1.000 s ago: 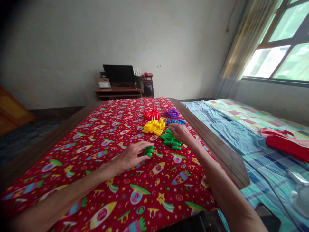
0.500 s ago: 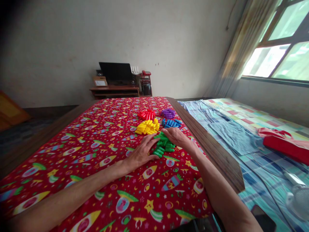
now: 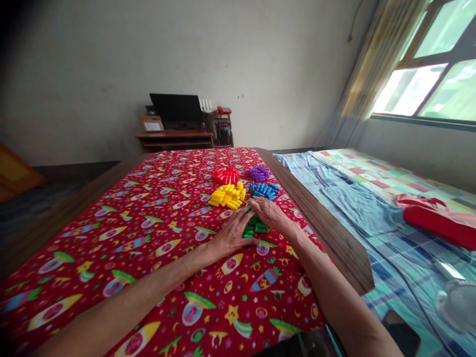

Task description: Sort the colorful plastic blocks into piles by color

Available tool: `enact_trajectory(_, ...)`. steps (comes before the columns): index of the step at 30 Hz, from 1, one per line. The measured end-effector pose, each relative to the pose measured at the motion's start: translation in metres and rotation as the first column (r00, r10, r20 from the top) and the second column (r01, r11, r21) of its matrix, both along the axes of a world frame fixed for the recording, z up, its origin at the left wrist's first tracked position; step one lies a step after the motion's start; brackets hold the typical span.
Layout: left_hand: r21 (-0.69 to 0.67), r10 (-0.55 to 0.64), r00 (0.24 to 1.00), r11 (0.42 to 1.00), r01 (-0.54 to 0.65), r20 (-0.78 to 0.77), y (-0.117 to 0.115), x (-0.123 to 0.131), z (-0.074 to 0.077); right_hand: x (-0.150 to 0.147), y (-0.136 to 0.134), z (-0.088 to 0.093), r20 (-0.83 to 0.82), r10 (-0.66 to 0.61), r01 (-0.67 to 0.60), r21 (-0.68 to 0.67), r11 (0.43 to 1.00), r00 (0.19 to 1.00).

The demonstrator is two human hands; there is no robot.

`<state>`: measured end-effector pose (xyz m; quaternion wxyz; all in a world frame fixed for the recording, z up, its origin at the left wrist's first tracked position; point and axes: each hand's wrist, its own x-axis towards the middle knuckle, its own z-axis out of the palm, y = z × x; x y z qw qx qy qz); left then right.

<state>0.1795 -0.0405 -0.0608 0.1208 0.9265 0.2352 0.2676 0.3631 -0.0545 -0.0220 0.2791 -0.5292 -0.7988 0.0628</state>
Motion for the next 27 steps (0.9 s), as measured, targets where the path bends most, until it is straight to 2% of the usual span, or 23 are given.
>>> enact_trajectory(7,0.006,-0.009,1.000,1.000,0.009,0.000,0.0000,-0.0017,0.0002,0.0028,0.0031,0.0003,0.048,0.056,-0.054,-0.041,0.998,0.997)
enact_trajectory(18,-0.025,0.024,1.000,0.999,-0.024,-0.006,0.0016,0.0002,-0.0051,-0.0027,0.0026,-0.0056,0.035,-0.107,0.107,0.015,0.994,0.994)
enact_trajectory(24,0.003,0.015,1.000,1.000,-0.015,-0.003,0.0011,-0.0008,-0.0009,-0.0020,0.0037,-0.0059,-0.073,-0.264,0.257,-0.099,0.961,0.962)
enact_trajectory(27,0.010,0.005,1.000,1.000,-0.005,-0.011,-0.0006,-0.0021,0.0007,-0.0037,0.0025,-0.0051,-0.086,-0.262,0.252,-0.110,0.961,0.961)
